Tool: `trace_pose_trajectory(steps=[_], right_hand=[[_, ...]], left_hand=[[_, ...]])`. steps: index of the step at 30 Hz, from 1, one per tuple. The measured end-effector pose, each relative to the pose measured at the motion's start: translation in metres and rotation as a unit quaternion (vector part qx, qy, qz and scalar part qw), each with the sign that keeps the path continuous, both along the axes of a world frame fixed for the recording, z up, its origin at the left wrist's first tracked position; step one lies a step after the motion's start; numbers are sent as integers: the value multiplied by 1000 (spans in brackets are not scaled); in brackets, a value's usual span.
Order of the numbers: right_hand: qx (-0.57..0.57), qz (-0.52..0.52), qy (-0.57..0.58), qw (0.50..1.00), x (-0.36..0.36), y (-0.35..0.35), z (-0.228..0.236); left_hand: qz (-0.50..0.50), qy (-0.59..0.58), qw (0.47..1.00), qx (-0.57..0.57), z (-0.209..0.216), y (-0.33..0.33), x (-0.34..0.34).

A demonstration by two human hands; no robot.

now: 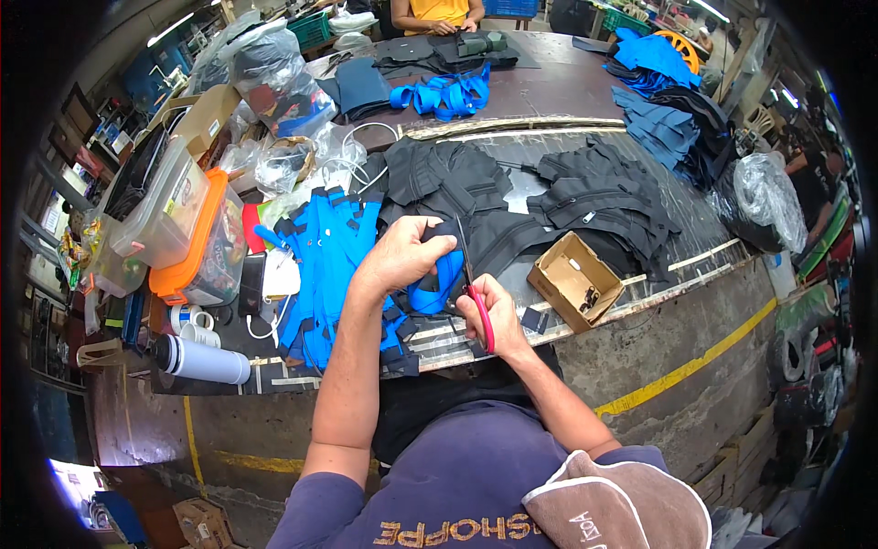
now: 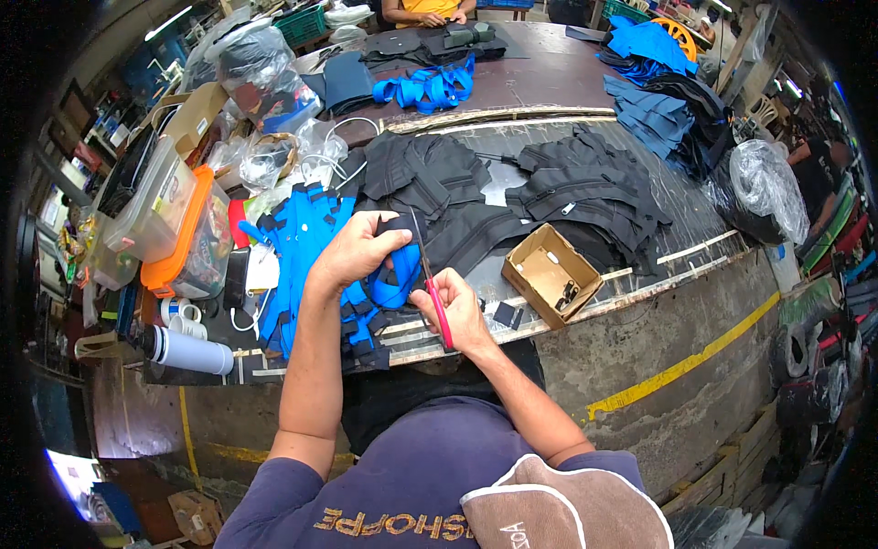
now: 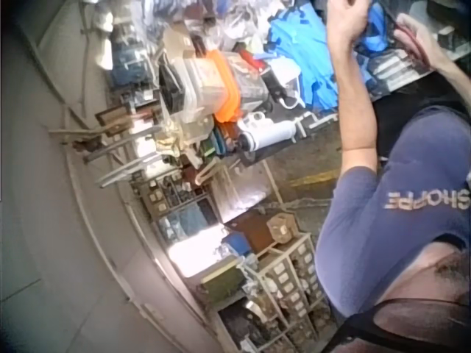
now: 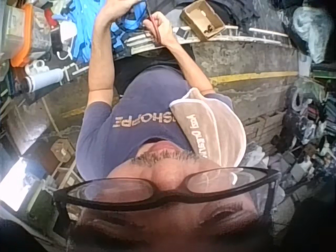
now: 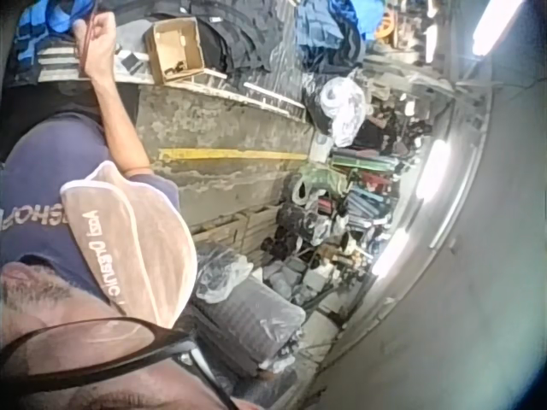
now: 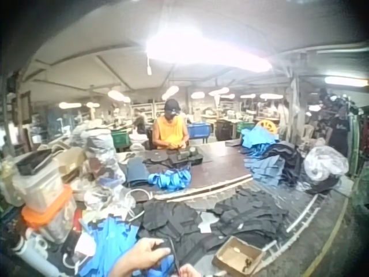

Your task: The person trims fabric straps using a pair of scissors at a workbench.

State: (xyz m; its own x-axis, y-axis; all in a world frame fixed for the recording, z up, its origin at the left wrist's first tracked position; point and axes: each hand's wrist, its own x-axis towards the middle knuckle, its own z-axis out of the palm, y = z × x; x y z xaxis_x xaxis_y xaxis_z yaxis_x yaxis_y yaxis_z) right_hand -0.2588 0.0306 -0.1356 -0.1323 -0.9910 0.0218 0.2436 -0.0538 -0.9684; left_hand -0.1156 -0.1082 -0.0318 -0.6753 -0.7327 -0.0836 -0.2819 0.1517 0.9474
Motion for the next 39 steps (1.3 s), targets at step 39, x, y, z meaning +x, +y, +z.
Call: trace_pose_trajectory(steps=[39], right_hand=[[-32, -28, -20, 999, -30, -15, 26]], left_hand=[[-189, 39, 981, -15, -21, -52, 40]])
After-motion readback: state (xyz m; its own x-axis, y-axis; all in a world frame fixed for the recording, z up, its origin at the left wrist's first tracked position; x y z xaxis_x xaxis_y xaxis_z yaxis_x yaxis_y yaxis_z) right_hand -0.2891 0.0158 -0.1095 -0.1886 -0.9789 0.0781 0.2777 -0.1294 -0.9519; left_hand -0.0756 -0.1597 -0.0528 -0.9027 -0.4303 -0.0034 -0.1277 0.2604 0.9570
